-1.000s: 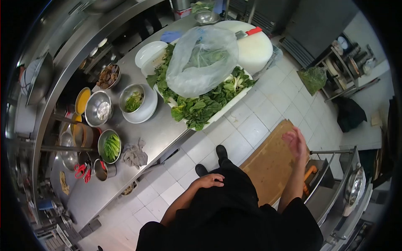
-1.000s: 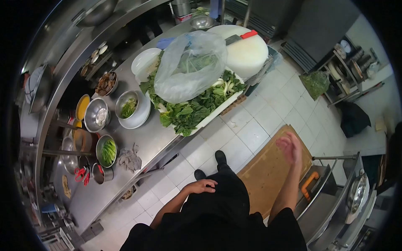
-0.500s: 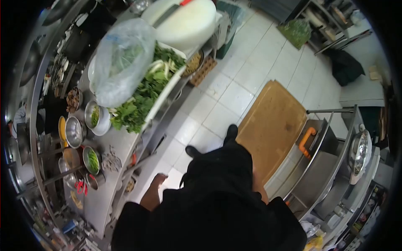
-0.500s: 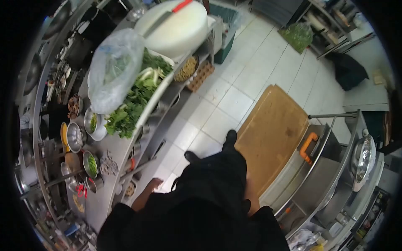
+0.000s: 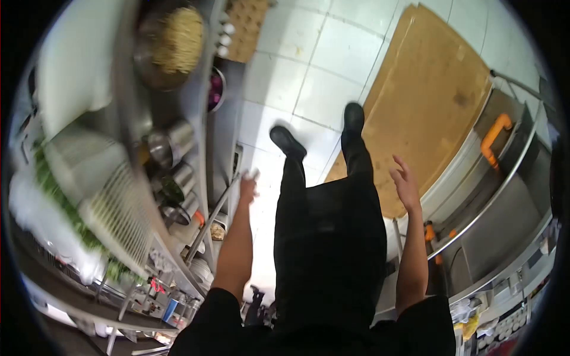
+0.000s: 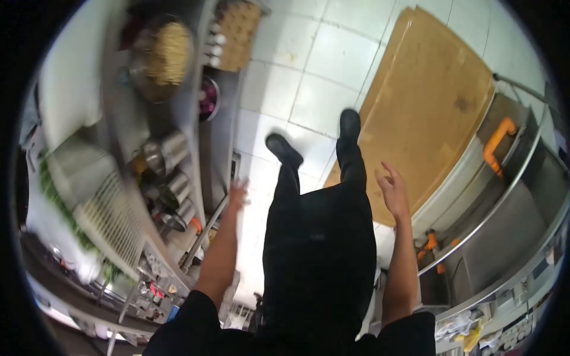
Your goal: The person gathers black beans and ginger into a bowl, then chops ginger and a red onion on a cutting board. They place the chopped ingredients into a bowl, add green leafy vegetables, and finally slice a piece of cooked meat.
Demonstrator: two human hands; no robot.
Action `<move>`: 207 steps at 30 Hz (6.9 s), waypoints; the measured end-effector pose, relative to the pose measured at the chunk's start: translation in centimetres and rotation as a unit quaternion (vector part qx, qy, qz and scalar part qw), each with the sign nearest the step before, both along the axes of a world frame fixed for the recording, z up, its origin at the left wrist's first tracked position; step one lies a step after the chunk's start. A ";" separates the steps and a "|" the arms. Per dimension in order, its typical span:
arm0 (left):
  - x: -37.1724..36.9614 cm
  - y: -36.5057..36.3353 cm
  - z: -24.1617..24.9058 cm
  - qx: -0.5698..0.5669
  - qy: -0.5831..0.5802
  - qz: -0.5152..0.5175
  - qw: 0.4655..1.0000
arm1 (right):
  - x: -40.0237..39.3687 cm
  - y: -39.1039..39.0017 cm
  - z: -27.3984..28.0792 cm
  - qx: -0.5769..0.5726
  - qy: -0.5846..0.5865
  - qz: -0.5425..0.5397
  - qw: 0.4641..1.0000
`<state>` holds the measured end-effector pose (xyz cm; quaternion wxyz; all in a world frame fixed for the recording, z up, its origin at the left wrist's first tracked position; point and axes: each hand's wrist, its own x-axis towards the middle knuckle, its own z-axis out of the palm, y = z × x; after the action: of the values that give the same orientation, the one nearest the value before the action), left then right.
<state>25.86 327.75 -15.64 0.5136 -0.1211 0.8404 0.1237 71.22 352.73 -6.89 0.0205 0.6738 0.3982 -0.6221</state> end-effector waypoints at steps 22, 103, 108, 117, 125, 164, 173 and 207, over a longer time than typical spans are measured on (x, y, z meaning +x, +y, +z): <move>-14.9 6.8 -26.5 0.427 0.189 0.479 0.743 | 11.7 -24.0 -13.6 -0.106 0.135 -0.334 0.927; -13.0 6.6 43.7 0.519 0.297 0.275 0.753 | -60.9 12.3 35.5 0.399 0.206 0.476 0.756; -10.7 8.0 44.7 0.558 0.271 0.325 0.714 | -60.2 13.1 35.3 0.314 0.293 0.448 0.784; -2.3 7.0 45.8 0.536 0.395 0.411 0.623 | -51.0 13.3 35.9 0.269 0.450 0.342 0.780; 7.0 -2.2 40.9 0.472 0.185 0.333 0.795 | -45.6 7.9 39.1 0.072 0.581 0.605 0.539; 27.2 -28.4 22.0 0.113 0.257 0.809 0.517 | -96.3 -76.2 33.1 0.517 0.114 0.822 0.210; 32.4 -33.6 17.0 0.153 0.210 0.830 0.495 | -91.7 -68.4 41.1 -0.122 0.513 0.616 0.585; 26.2 -21.8 25.8 0.171 0.102 0.508 0.838 | -57.0 27.0 47.8 0.716 0.157 0.550 0.401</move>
<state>52.07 305.98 10.19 0.3031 -0.4280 0.6740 0.5202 14.18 379.73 40.88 -0.1947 -0.0323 0.9786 -0.0589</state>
